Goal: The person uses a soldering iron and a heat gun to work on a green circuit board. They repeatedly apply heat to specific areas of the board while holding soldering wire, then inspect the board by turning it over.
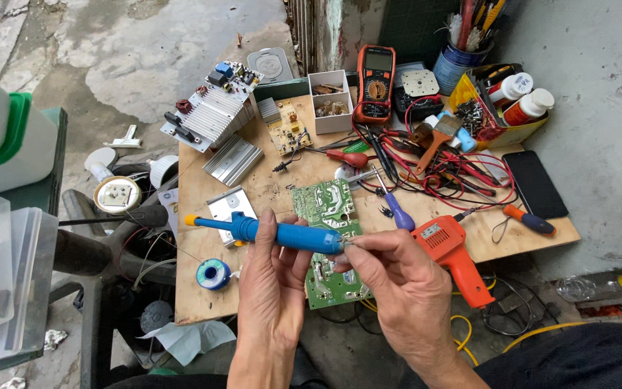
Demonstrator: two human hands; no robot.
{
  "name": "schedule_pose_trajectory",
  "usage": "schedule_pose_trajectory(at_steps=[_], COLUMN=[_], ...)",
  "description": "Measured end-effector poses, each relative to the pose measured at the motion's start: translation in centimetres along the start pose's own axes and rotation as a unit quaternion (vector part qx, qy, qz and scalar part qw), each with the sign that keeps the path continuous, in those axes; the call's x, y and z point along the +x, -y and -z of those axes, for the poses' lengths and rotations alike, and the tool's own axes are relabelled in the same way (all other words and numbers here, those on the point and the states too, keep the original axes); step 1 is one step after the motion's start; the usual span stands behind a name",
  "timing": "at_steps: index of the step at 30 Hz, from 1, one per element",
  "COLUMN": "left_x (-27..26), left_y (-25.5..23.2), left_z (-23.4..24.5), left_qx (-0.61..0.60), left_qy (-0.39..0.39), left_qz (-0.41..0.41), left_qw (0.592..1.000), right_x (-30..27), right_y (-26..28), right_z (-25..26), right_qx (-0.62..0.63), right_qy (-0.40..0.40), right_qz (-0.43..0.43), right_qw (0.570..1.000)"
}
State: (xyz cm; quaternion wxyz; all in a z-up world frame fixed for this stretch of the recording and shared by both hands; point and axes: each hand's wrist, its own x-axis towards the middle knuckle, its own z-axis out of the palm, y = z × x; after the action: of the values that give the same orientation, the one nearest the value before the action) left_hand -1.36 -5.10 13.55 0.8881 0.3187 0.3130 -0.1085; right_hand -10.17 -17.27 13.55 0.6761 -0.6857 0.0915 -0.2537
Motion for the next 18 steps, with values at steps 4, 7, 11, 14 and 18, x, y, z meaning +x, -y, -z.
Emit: schedule_pose_trajectory(at_steps=[4, 7, 11, 14, 18], left_x=[0.3, -0.1, 2.0, 1.9, 2.1], left_y=[-1.0, -2.9, -3.3, -2.7, -1.1], left_z=[-0.2, -1.0, 1.1, 1.4, 2.2], left_qx=[0.001, 0.093, 0.316, 0.341, 0.338], left_qy=[0.007, 0.002, 0.047, 0.041, 0.031], left_qz=[0.008, -0.052, -0.338, -0.367, -0.368], left_qw=[1.000, 0.994, 0.885, 0.865, 0.865], right_x=[0.8, 1.9, 2.4, 2.6, 1.5], right_y=[0.2, -0.7, -6.8, -12.7, -19.1], right_z=[0.6, 3.3, 11.0, 16.1, 17.7], right_qx=[-0.009, -0.188, -0.333, -0.444, -0.617], right_qy=[0.011, 0.067, -0.019, -0.022, 0.005], right_qz=[-0.013, -0.143, -0.039, -0.090, -0.244], right_qw=[1.000, 0.969, 0.942, 0.891, 0.749])
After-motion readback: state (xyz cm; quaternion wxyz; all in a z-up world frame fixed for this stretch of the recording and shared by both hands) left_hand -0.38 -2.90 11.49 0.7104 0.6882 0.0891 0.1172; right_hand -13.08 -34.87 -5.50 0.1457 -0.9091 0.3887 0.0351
